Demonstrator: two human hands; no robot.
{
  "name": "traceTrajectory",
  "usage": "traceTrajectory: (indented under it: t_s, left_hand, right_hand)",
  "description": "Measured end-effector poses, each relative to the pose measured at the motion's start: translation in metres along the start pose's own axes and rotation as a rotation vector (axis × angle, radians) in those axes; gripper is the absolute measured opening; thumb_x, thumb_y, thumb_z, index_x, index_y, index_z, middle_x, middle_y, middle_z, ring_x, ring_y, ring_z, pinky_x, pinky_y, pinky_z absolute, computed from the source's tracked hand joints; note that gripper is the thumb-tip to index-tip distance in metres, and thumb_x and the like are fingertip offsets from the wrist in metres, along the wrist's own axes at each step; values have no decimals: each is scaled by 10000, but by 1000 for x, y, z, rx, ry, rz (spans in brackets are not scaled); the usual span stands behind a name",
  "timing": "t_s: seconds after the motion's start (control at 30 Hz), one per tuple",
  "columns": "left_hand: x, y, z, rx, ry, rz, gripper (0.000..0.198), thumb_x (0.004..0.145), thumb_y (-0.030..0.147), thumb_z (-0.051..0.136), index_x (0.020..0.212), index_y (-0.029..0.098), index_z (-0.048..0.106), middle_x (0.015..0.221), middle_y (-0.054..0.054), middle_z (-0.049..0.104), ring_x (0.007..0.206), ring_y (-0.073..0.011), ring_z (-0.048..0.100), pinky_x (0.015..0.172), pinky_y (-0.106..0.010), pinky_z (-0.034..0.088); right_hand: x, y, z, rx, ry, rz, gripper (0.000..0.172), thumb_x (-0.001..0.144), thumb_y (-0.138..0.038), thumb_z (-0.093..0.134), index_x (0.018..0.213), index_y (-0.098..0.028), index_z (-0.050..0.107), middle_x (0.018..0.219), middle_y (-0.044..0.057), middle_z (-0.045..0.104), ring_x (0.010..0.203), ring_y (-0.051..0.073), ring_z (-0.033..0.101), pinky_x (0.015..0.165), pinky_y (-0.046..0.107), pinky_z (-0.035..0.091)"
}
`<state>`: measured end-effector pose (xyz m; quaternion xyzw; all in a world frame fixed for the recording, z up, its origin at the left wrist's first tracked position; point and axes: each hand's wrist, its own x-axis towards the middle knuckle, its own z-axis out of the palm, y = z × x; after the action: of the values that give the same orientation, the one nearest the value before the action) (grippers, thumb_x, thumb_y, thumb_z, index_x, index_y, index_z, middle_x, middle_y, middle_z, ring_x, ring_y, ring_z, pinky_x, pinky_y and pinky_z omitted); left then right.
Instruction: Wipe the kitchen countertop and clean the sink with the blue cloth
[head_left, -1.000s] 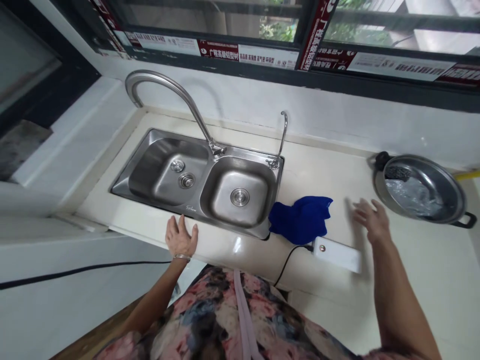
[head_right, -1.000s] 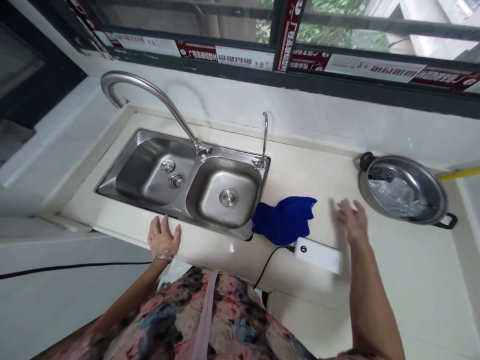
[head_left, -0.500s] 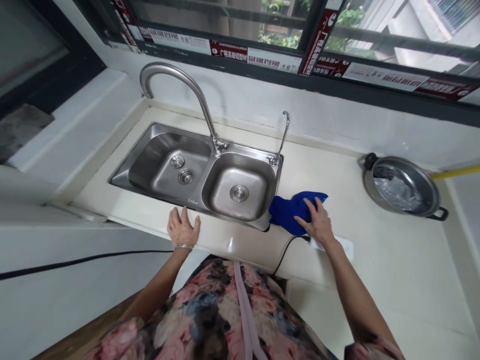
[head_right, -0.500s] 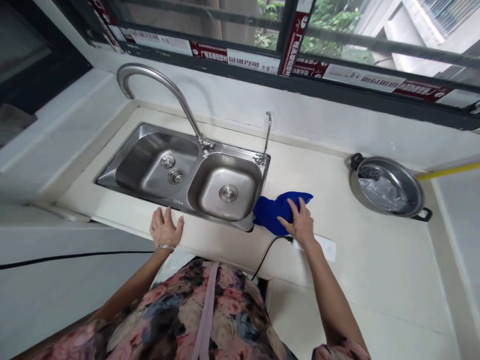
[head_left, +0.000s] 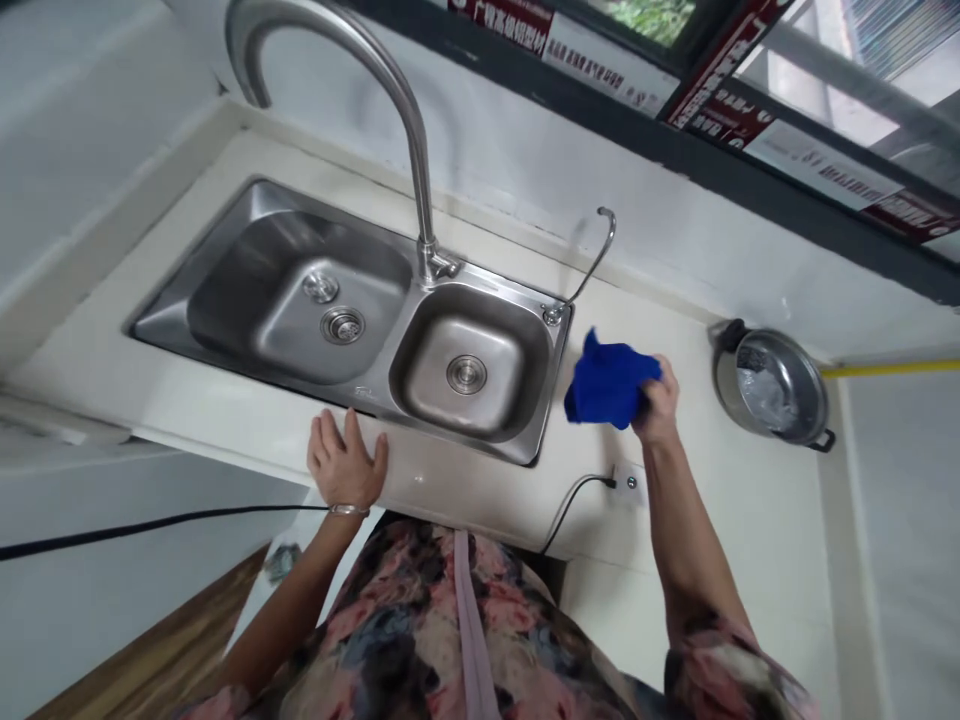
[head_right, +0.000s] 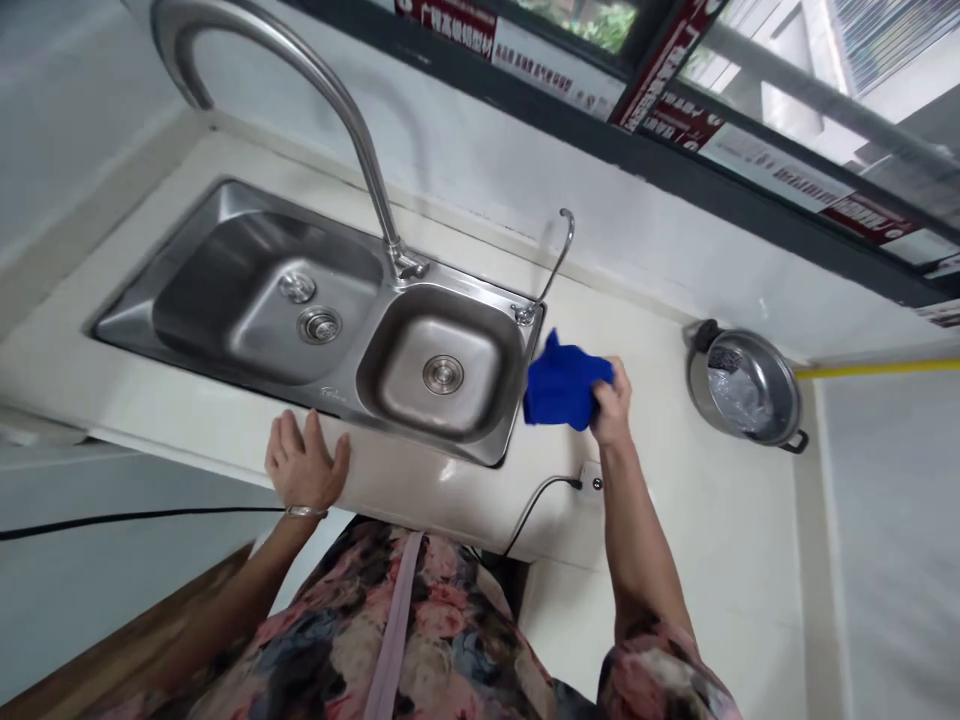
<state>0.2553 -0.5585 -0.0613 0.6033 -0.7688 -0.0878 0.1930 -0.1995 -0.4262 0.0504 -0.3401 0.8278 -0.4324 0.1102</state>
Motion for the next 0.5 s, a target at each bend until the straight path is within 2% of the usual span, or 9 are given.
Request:
traceTrajectory:
  t_s: [0.03,0.1,0.17,0.23,0.3,0.4,0.5]
  left_hand:
    - [0,0,0,-4,-9,-2,700,987,522,535,1540,95,489,1672,-275,302,1584,-404,218,1254,-620,226]
    - [-1,-1,1,-7,-26,-5,704,983,518,547,1548,103,477,1680,-270,290,1587,-410,208,1253,-631,224]
    - [-2,-2,0,-3,-40,-12,713,979,520,555,1558,114,464,1683,-264,287,1586,-415,209,1248,-639,229]
    - [-3,-2,-1,-1,-60,-23,726,974,525,563,1571,128,449,1690,-253,279,1586,-419,207,1248,-645,228]
    - [-4,-2,-2,-8,-82,-33,741,968,531,571,1580,136,437,1698,-244,263,1588,-424,197,1252,-649,217]
    - [-5,-1,-3,-21,-103,-50,748,961,533,574,1578,134,435,1703,-239,249,1588,-430,190,1256,-652,212]
    - [-5,-1,-5,-22,-136,-57,752,955,527,578,1582,141,423,1715,-227,225,1590,-433,178,1258,-653,210]
  right_hand:
    - [9,-12,18,-18,-56,-51,327,846,-520,482,1049,-272,543,855,40,556,824,253,602,751,434,562]
    - [30,-32,65,-87,-215,-173,446,776,-422,599,1176,-236,533,1016,54,625,942,245,606,861,416,567]
    - [51,-41,116,-191,-379,-265,564,782,-339,597,1321,-201,503,1210,97,636,1069,254,598,979,431,544]
    - [71,-37,162,-351,-549,-332,615,798,-264,592,1399,-174,494,1420,148,557,1200,274,551,1075,467,492]
    - [83,-22,197,-566,-705,-289,525,832,-227,590,1350,-149,557,1501,182,502,1253,298,505,1121,554,425]
    - [73,6,230,-783,-850,-146,216,919,-259,562,1048,-120,665,1295,195,635,1226,313,485,1117,704,313]
    - [36,26,245,-791,-938,-108,242,962,-299,531,868,-113,654,1073,168,680,1223,327,473,1086,778,243]
